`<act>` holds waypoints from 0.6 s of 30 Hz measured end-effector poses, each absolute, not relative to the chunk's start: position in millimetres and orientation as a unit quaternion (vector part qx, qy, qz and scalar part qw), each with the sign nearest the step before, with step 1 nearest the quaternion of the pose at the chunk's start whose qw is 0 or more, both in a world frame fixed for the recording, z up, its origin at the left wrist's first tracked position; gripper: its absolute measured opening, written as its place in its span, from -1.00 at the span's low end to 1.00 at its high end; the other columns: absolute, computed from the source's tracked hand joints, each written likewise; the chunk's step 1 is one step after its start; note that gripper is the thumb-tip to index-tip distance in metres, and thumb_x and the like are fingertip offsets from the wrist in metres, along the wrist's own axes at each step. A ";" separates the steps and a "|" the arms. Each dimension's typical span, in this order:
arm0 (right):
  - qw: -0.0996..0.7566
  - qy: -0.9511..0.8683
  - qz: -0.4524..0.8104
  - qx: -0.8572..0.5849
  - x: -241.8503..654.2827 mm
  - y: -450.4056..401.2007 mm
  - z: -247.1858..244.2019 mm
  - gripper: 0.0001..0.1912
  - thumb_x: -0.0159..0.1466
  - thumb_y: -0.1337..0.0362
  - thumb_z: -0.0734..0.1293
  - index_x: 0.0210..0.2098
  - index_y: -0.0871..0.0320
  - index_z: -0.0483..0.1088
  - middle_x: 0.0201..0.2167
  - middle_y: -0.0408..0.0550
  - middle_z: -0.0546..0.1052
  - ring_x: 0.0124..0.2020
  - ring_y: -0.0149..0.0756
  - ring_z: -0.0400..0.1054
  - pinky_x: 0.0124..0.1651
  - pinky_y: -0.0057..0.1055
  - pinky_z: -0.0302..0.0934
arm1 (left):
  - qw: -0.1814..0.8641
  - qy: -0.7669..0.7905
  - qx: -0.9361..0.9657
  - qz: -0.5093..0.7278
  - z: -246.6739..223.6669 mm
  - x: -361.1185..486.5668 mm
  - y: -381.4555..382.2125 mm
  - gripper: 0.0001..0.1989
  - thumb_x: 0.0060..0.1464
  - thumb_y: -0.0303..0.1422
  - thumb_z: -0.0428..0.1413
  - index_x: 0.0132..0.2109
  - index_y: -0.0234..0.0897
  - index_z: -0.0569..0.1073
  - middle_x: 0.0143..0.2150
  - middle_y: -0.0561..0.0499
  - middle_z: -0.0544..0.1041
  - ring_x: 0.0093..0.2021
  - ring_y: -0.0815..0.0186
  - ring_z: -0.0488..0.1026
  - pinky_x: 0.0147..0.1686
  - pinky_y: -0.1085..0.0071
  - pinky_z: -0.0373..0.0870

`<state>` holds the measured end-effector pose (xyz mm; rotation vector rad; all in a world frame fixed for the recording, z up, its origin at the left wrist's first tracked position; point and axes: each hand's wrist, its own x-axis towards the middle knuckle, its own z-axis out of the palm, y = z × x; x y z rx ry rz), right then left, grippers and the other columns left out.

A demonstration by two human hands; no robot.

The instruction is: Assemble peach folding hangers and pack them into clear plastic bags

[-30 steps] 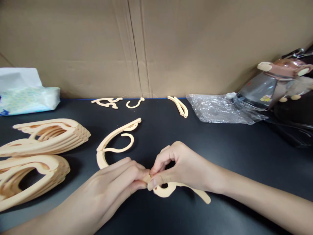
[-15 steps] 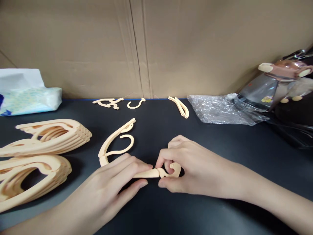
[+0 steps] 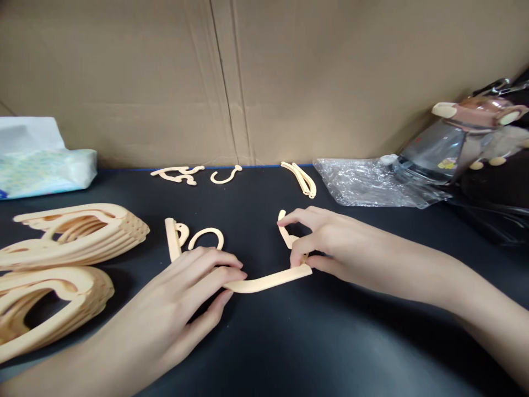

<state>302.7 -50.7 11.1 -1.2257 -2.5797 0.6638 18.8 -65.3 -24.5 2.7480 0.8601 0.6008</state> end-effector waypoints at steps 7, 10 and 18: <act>0.058 -0.882 0.210 -0.418 300.9 -47.2 12.5 -0.74 0.30 0.40 0.22 -0.35 -0.02 0.50 0.17 -0.18 0.44 0.26 -0.17 0.27 0.16 -0.29 0.25 | 0.108 0.300 0.922 0.219 -29.0 16.7 -63.5 -0.78 0.32 -0.51 -0.06 0.05 -0.19 0.32 0.02 0.00 0.42 -0.02 0.27 0.42 -0.09 0.34 0.43; 0.057 -0.890 0.214 -0.398 298.3 -48.9 15.5 -0.74 0.28 0.44 0.21 -0.32 0.00 0.46 0.18 -0.20 0.41 0.16 -0.24 0.34 0.08 -0.36 0.27 | 0.110 0.325 0.913 0.222 -30.5 16.7 -63.2 -0.73 0.32 -0.46 -0.02 0.13 -0.19 0.25 0.06 -0.01 0.41 0.03 0.25 0.42 -0.12 0.36 0.45; 0.060 -0.890 0.234 -0.387 280.8 -60.5 20.8 -0.78 0.37 0.22 0.27 0.00 -0.03 0.38 0.05 -0.16 0.48 0.08 -0.27 0.35 0.08 -0.33 0.27 | 0.105 0.325 0.909 0.239 -30.8 17.2 -62.5 -0.73 0.32 -0.45 0.00 0.13 -0.22 0.25 0.07 -0.03 0.40 0.05 0.26 0.39 -0.03 0.37 0.43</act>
